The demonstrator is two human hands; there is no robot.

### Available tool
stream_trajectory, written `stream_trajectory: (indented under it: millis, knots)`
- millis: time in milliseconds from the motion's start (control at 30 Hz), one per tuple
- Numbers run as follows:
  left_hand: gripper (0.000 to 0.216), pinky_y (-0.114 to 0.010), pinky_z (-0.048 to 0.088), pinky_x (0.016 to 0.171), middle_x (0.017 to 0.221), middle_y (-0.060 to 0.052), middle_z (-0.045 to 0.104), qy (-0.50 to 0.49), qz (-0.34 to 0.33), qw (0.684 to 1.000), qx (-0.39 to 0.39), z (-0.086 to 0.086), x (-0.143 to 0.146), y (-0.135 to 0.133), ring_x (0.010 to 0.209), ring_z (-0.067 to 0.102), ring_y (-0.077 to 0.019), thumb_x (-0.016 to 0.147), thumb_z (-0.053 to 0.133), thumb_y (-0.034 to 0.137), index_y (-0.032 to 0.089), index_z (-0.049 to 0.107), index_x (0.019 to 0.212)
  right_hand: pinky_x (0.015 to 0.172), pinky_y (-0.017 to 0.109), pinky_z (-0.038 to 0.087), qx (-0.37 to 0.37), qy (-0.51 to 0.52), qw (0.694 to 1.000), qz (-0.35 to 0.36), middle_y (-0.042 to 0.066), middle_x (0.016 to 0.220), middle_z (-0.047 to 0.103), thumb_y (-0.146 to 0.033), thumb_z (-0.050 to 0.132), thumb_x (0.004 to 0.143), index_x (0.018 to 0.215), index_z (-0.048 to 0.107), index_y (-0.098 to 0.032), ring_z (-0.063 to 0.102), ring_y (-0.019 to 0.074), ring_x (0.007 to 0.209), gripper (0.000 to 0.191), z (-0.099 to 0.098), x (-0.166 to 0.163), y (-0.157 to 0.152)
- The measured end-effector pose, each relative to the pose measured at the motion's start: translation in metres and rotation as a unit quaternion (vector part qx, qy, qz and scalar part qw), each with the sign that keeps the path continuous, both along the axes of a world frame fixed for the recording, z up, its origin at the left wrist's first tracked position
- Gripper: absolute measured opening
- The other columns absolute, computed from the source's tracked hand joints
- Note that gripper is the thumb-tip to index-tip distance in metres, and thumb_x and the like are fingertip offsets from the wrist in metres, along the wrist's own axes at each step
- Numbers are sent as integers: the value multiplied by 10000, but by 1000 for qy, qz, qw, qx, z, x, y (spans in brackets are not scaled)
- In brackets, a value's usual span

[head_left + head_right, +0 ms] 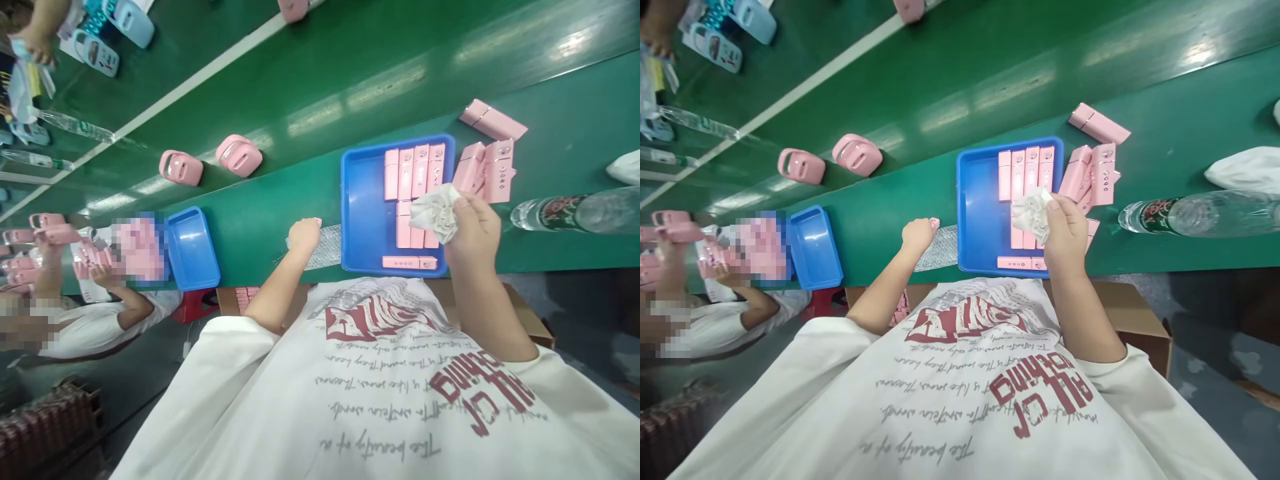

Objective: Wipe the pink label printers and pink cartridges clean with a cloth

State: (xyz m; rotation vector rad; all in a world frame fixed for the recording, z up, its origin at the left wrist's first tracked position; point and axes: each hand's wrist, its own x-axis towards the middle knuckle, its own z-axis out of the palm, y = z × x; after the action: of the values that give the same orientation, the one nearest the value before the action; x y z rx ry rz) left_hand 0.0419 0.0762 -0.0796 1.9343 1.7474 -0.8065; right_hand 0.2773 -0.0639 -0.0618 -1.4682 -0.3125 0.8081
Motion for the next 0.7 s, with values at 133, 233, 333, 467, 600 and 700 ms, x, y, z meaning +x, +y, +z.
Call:
stream_trajectory:
  millis: [133, 233, 333, 467, 600, 700]
  knots:
    - [289, -313, 479, 728, 922, -166, 693, -62, 36, 997, -29, 20, -17, 14, 845, 669, -246, 872, 521, 327, 93, 675, 944, 645, 282, 500, 17, 99, 995, 18, 52, 810, 654, -404, 712, 690, 900, 692, -165, 612, 155, 715, 318, 1, -2, 2]
    - [444, -236, 473, 623, 991, -95, 682, -160, 60, 984, -43, 46, -33, 5, 689, 634, -137, 827, 604, 342, 138, 541, 1216, 624, 253, 503, 24, 131, 991, 23, 38, 778, 663, -332, 772, 612, 862, 696, -169, 615, 143, 700, 308, 1, 1, -3]
    - [638, -221, 472, 607, 958, -68, 664, -396, 146, 905, -52, 80, -34, -24, 677, 608, -118, 719, 714, 313, 154, 439, 1273, 610, 237, 503, 29, 150, 988, 23, 41, 762, 672, -279, 780, 589, 818, 698, -164, 618, 136, 687, 269, 3, 1, -7]
    - [542, -245, 462, 786, 1023, -55, 653, -533, 142, 834, -24, 128, -13, -69, 898, 617, -165, 651, 784, 280, 195, 572, 1143, 642, 264, 534, 45, 183, 982, 19, 51, 787, 685, -260, 773, 590, 834, 689, -152, 643, 158, 710, 280, 21, -9, -2]
    - [467, -293, 433, 898, 1118, -52, 644, -540, 93, 836, 27, 159, 4, -92, 989, 596, -204, 673, 766, 248, 234, 628, 1120, 647, 289, 564, 96, 201, 975, 4, 36, 787, 697, -287, 772, 587, 814, 687, -162, 664, 180, 740, 272, 52, -24, 5]
    - [413, -327, 418, 942, 1111, -54, 648, -543, 49, 836, 63, 167, 8, -98, 1004, 584, -217, 699, 745, 242, 245, 647, 1100, 653, 277, 572, 149, 167, 974, 15, 27, 847, 712, -323, 743, 654, 857, 697, -188, 677, 180, 800, 248, 71, -35, 2]
